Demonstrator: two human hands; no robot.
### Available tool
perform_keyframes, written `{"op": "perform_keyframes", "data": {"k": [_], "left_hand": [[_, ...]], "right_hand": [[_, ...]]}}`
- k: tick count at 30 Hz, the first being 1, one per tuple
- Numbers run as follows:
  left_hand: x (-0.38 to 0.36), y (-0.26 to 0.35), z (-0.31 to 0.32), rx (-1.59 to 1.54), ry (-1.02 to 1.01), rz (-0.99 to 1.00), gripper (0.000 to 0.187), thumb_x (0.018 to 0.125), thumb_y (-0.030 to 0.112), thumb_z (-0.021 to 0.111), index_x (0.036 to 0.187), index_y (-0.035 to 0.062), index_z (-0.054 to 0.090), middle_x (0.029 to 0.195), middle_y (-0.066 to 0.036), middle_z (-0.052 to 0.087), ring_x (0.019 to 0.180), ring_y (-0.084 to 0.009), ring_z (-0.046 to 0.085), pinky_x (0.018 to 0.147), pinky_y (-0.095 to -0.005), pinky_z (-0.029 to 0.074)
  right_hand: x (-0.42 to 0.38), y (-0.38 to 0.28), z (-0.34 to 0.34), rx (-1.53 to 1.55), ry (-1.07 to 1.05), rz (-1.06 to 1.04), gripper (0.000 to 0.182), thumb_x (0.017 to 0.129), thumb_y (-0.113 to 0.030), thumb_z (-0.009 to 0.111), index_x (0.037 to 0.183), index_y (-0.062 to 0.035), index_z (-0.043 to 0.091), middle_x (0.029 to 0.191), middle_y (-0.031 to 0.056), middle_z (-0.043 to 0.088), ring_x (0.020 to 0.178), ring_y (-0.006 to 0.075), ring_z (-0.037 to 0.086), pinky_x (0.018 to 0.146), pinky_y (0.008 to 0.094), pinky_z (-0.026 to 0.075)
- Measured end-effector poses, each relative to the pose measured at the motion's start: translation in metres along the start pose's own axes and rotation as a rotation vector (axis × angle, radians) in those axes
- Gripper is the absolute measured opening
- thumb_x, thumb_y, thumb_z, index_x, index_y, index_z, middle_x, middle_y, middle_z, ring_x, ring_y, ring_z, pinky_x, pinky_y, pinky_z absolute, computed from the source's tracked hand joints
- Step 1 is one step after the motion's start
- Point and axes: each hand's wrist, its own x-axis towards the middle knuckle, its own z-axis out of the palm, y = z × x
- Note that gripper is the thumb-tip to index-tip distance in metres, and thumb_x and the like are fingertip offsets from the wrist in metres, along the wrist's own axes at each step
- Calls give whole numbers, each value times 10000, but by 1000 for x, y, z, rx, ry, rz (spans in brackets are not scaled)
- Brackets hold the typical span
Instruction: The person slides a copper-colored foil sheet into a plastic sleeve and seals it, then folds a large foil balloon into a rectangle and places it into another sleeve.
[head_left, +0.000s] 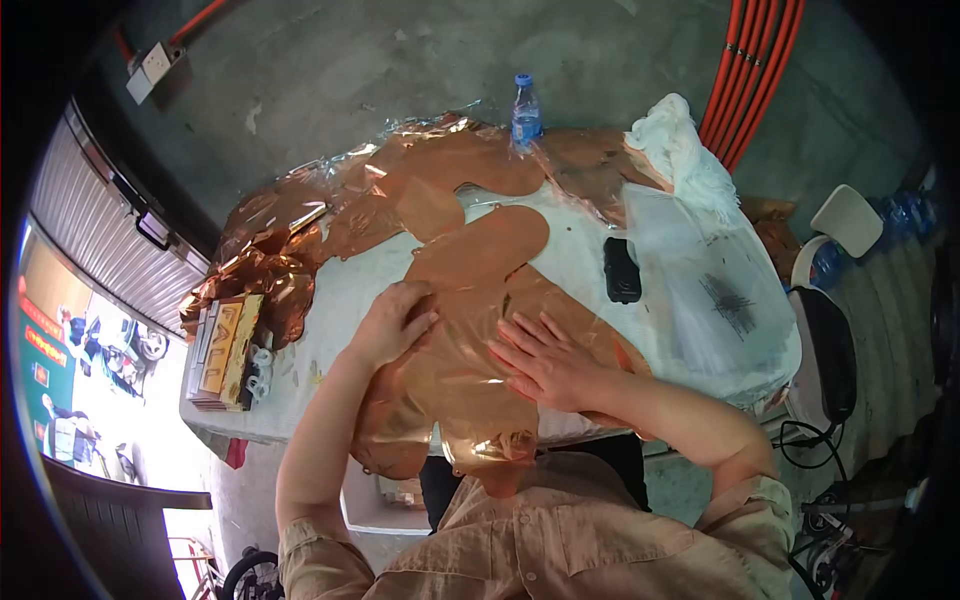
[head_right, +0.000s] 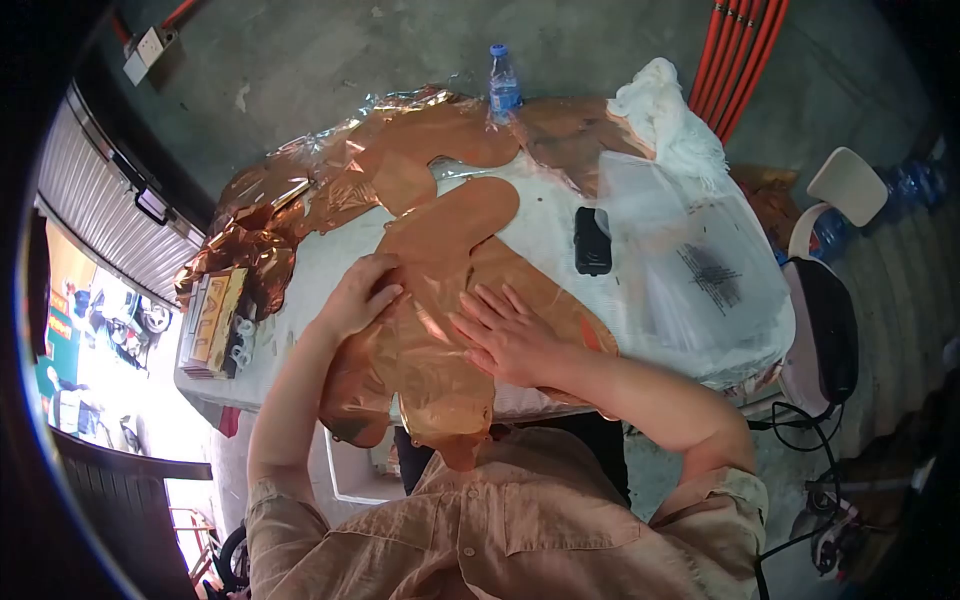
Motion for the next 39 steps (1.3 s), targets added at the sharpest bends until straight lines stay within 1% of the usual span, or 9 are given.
{"op": "perform_keyframes", "data": {"k": [2, 8, 13, 15, 20, 24, 31, 33, 39], "left_hand": [[6, 8, -16, -427, -96, -351, 357, 829, 164, 617, 1161, 40, 571, 1088, -143, 595, 1033, -318, 549, 905, -381, 449], [-4, 51, -44, -113, -485, -143, 362, 779, 192, 674, 1100, 42, 596, 1042, -146, 596, 997, -321, 555, 890, -374, 460], [-29, 59, -20, 54, -233, -31, 386, 751, 216, 702, 1090, 63, 599, 1124, -121, 558, 1048, -315, 523, 914, -378, 445], [-29, 61, -18, 50, -216, -59, 394, 747, 222, 707, 1094, 69, 598, 1152, -112, 545, 1064, -311, 513, 923, -379, 440], [-30, 63, -21, 31, -208, -70, 407, 747, 218, 711, 1103, 61, 594, 1143, -110, 551, 1063, -306, 511, 935, -374, 431], [-30, 60, -20, 4, -210, -85, 399, 743, 204, 711, 1099, 61, 600, 1131, -107, 559, 1057, -305, 512, 929, -373, 434], [-28, 63, -20, -13, -182, -101, 346, 746, 212, 702, 1048, 57, 633, 1126, -105, 563, 1067, -295, 513, 932, -372, 435], [-28, 62, -20, -17, -172, -96, 337, 746, 227, 698, 1029, 52, 642, 1118, -108, 564, 1072, -293, 510, 935, -374, 436], [-27, 66, -19, 1, -178, -85, 316, 733, 213, 699, 1002, 56, 645, 1117, -91, 567, 1067, -279, 516, 932, -363, 439]], "right_hand": [[2, 0, 4, -5, 4, 6, 570, 938, -373, 459, 1427, -113, 322, 1494, 168, 246, 1395, 340, 196, 1125, 511, 132], [3, 0, 10, -12, -9, 24, 564, 948, -371, 439, 1431, -112, 309, 1504, 165, 220, 1402, 338, 177, 1122, 526, 121], [6, 3, -9, 244, 3, 97, 490, 970, -302, 425, 1405, -86, 359, 1490, 180, 244, 1391, 332, 210, 1125, 467, 161], [7, 14, -12, 695, 366, 103, 352, 971, -215, 443, 1269, -34, 489, 1313, 201, 480, 1254, 317, 440, 1023, 385, 351], [-48, 4, -70, 660, 255, 64, 191, 933, -219, 520, 1017, -56, 574, 724, 66, 655, 728, 244, 660, 627, 349, 476], [-91, -13, -126, 578, -310, 189, 359, 873, -233, 627, 1187, -82, 543, 923, 70, 642, 801, 219, 634, 710, 338, 484], [-122, 26, -120, 448, -93, -466, 494, 887, -246, 622, 1305, -41, 458, 1101, 83, 615, 880, 214, 641, 777, 359, 492], [-124, 36, -122, 1017, -392, -101, 355, 882, -200, 618, 1188, -36, 541, 1118, 84, 594, 869, 203, 633, 756, 337, 499], [-59, 26, -153, 556, -166, 5, 228, 825, -186, 631, 987, -37, 570, 1070, 119, 570, 874, 268, 615, 755, 346, 502]]}}
